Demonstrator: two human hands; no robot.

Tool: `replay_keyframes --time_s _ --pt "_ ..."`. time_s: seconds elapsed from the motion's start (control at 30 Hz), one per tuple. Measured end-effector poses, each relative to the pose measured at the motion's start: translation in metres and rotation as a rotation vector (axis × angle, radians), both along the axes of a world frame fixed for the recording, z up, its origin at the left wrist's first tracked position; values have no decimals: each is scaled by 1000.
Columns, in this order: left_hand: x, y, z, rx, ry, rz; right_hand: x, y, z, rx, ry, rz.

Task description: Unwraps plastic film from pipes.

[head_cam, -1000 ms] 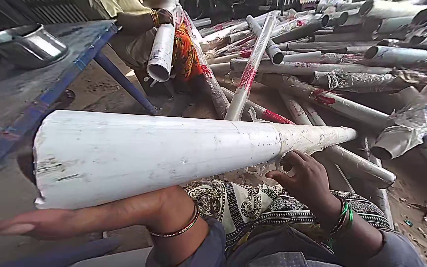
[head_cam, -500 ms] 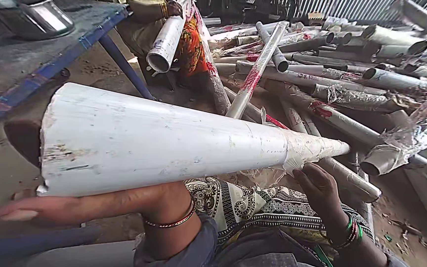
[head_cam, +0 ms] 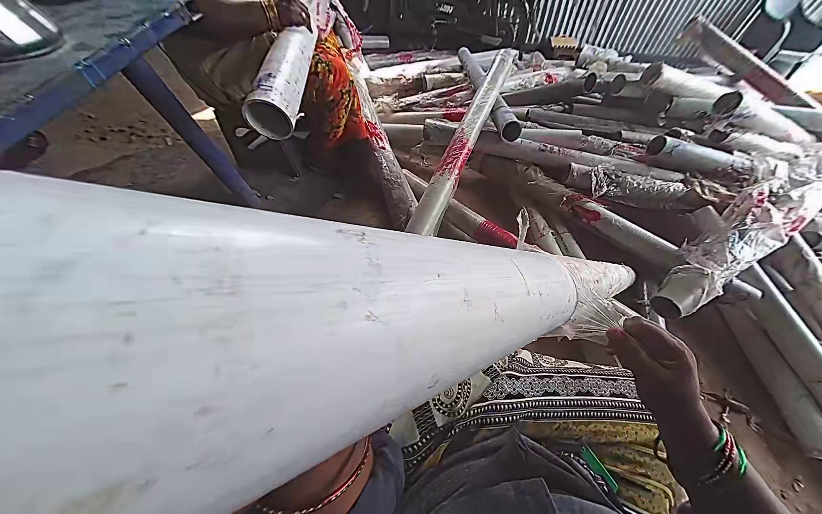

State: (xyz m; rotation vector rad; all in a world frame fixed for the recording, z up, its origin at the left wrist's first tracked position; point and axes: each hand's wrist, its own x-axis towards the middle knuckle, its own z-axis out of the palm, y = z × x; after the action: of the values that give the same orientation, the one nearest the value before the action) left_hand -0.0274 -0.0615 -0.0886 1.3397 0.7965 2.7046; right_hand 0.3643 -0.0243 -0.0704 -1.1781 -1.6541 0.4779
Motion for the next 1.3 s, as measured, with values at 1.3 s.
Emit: replay_keyframes --time_s 1.3 --pt "21 52 88 -70 -328 2 -82 8 -26 230 -639 -8"
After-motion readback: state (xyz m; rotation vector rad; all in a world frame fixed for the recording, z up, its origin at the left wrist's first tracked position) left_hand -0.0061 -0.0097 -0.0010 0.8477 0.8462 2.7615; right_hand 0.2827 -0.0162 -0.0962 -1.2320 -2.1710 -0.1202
